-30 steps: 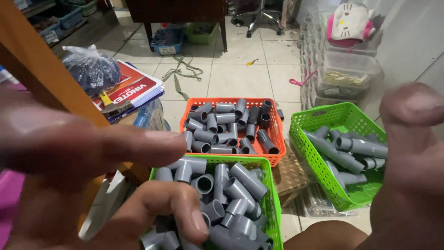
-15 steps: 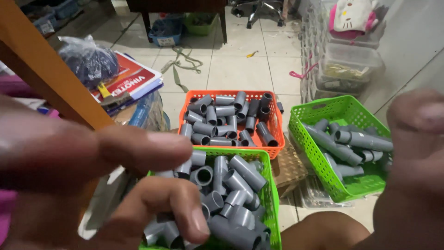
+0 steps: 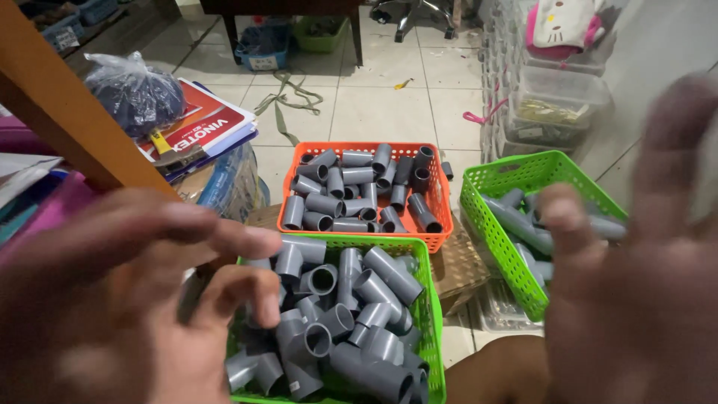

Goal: Sorting and inspecting grey PVC T-junction pipe fittings between plastic baskets

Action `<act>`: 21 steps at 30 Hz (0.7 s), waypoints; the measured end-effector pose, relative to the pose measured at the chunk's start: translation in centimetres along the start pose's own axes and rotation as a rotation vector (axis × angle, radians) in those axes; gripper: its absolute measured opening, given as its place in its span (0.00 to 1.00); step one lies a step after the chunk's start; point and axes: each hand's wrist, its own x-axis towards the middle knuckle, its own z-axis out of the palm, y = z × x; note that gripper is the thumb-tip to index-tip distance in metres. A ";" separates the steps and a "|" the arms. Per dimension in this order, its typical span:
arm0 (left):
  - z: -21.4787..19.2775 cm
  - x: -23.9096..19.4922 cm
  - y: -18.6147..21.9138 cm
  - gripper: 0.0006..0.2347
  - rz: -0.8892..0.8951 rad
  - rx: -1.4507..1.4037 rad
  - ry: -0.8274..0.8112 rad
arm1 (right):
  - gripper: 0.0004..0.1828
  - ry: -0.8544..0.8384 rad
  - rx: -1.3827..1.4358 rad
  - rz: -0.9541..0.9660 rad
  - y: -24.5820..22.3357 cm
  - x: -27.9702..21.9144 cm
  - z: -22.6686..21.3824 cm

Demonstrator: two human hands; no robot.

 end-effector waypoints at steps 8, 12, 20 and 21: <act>15.8 2.2 -5.1 0.26 -0.182 0.463 0.393 | 0.45 -0.083 0.366 0.178 1.6 11.0 4.3; 14.5 2.0 -7.0 0.25 -0.223 0.565 0.254 | 0.37 -0.132 0.372 0.155 2.9 10.9 4.8; 13.5 0.4 -11.5 0.31 -0.319 0.826 -0.165 | 0.35 -0.304 0.181 0.235 4.2 10.5 5.5; 13.2 0.3 -12.0 0.31 -0.319 0.826 -0.165 | 0.35 -0.304 0.181 0.236 3.9 10.8 5.5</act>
